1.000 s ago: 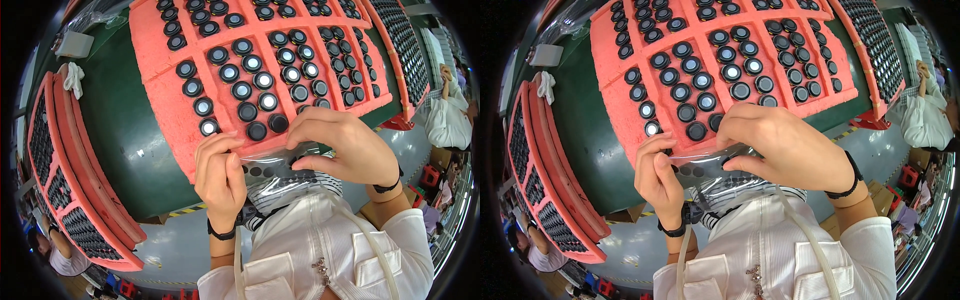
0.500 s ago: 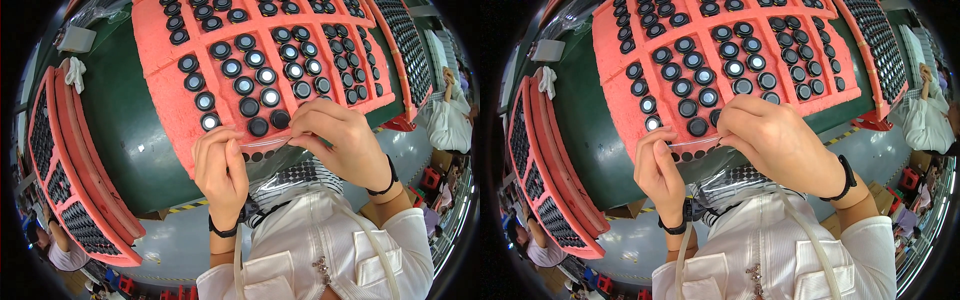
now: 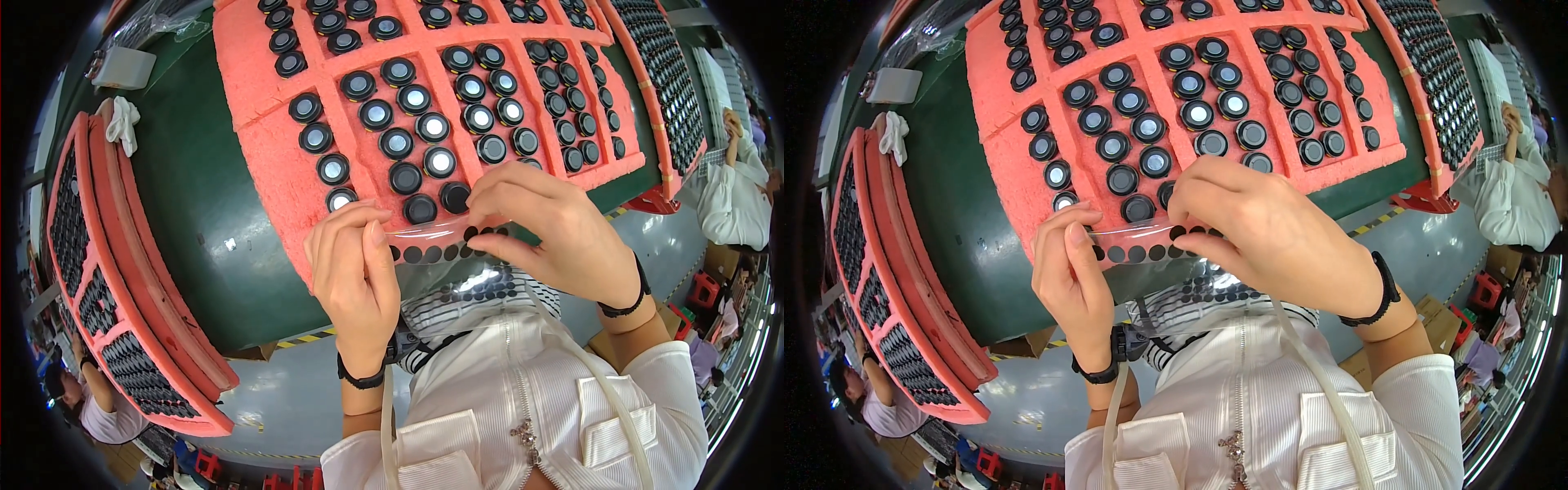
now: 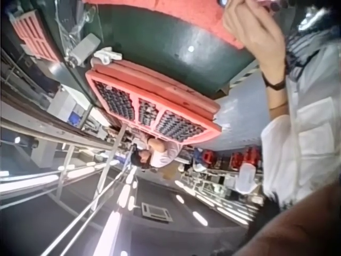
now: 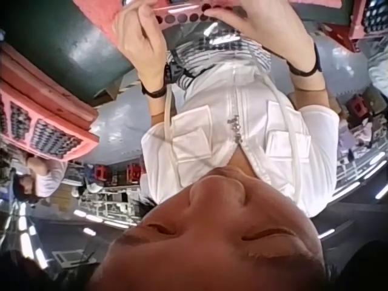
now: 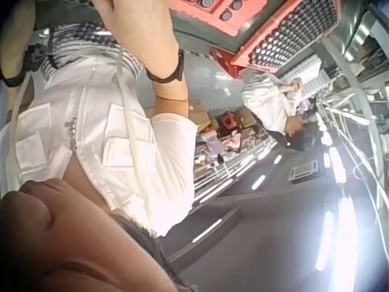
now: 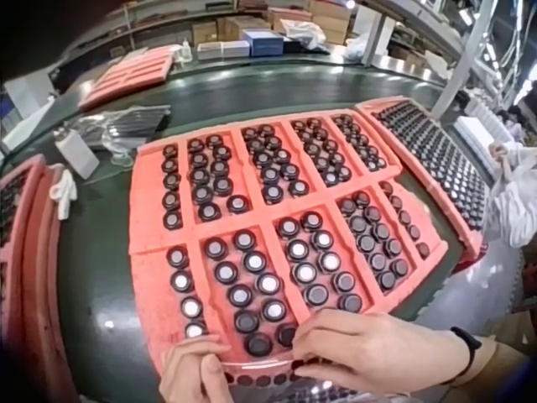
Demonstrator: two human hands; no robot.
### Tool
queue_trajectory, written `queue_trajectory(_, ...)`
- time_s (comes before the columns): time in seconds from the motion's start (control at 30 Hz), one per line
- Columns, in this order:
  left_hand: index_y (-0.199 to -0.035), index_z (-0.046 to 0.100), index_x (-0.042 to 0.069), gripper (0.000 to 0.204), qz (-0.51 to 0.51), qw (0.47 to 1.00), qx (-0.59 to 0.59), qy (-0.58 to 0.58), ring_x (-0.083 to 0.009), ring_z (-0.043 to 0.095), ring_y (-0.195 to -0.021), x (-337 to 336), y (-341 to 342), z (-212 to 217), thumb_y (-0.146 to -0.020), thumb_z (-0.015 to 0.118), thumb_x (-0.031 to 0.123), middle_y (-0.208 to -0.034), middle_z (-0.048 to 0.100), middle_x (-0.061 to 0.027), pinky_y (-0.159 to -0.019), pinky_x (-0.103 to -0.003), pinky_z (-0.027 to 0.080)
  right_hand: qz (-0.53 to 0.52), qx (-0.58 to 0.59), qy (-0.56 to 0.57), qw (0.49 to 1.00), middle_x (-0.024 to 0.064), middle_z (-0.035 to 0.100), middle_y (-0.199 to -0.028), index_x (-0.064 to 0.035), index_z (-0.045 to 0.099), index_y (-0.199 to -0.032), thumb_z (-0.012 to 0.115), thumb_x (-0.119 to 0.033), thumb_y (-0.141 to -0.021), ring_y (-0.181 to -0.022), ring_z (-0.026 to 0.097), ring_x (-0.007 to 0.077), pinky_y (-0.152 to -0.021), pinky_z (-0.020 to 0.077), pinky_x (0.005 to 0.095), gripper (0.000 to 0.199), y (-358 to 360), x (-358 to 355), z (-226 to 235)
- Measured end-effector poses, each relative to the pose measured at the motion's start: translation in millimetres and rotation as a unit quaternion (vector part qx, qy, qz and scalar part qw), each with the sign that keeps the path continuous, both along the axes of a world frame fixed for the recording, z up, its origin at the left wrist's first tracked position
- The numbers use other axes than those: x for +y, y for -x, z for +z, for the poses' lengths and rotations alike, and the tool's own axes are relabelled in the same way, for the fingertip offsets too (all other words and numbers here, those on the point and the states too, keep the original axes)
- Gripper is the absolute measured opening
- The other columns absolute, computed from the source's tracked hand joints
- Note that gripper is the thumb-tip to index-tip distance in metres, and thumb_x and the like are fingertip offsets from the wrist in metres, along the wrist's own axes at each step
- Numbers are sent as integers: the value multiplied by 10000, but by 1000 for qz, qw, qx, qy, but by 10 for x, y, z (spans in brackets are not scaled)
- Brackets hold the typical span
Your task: Manually picking small electronic components from a strip and placing them into a foam sorting tray.
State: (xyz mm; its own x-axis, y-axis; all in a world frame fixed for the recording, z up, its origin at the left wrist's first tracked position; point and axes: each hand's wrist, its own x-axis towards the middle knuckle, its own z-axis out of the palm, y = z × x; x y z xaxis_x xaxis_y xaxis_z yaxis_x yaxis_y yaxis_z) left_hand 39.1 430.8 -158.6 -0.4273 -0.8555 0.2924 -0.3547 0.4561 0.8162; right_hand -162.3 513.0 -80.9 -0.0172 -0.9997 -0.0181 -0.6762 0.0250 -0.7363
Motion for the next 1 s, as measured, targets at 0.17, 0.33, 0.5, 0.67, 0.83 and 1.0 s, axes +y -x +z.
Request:
queue_trajectory(0.17, -902, 653, -29, 104, 1, 1000, 2, -4, -293, 664, -926, 9, 3, 27, -977, 596, 16, -975, 718, -132, -891, -396, 456, 12, -7, -13, 1000, 101, 679, -1030, -5, 668, -1020, 808, -9, -810, -881, 705, 266, -765, 587, 349, 253, 0, -3, 3)
queue_trajectory(0.33, -974, 662, -29, 93, -13, 998, -52, -15, -294, 654, -1032, -43, -51, 122, -983, 599, 40, -1078, 707, -139, -917, -410, 457, 0, -19, 1, 1000, 104, 694, -977, -5, 667, -1046, 799, -10, -823, -841, 718, 250, -745, 593, 335, 260, 14, -38, -24)
queue_trajectory(0.5, -1046, 669, -9, 140, -60, 961, -151, 223, -290, 633, -1095, 26, 51, 465, -942, 629, 75, -1171, 683, -124, -946, -417, 454, 8, -15, 11, 1000, 103, 705, -917, 1, 668, -1043, 787, 12, -824, -813, 721, 246, -727, 593, 330, 250, -2, -102, -35)
queue_trajectory(0.67, -1083, 676, 15, 248, -153, 952, -174, 201, -276, 612, -996, 17, 123, 292, -859, 638, 114, -1075, 651, -96, -932, -423, 449, 2, -16, 2, 1000, 103, 708, -906, 3, 673, -1029, 786, 15, -821, -798, 720, 250, -710, 588, 331, 237, 1, -99, -19)
queue_trajectory(0.83, -1088, 669, 39, 255, -177, 949, -180, 191, -267, 571, -871, 9, 129, 271, -836, 672, 79, -931, 600, -75, -818, -407, 415, -4, -21, -29, 999, 100, 712, -885, 4, 687, -981, 791, 6, -819, -784, 718, 250, -700, 583, 329, 193, 26, -38, 21)
queue_trajectory(1.0, -1037, 656, 55, 202, -178, 945, -183, 204, -251, 520, -785, -11, 143, 265, -838, 695, 61, -860, 559, -56, -707, -389, 351, -25, -14, -36, 999, 97, 715, -875, 3, 698, -923, 788, 24, -798, -790, 712, 253, -706, 582, 328, 155, 15, -54, 37)
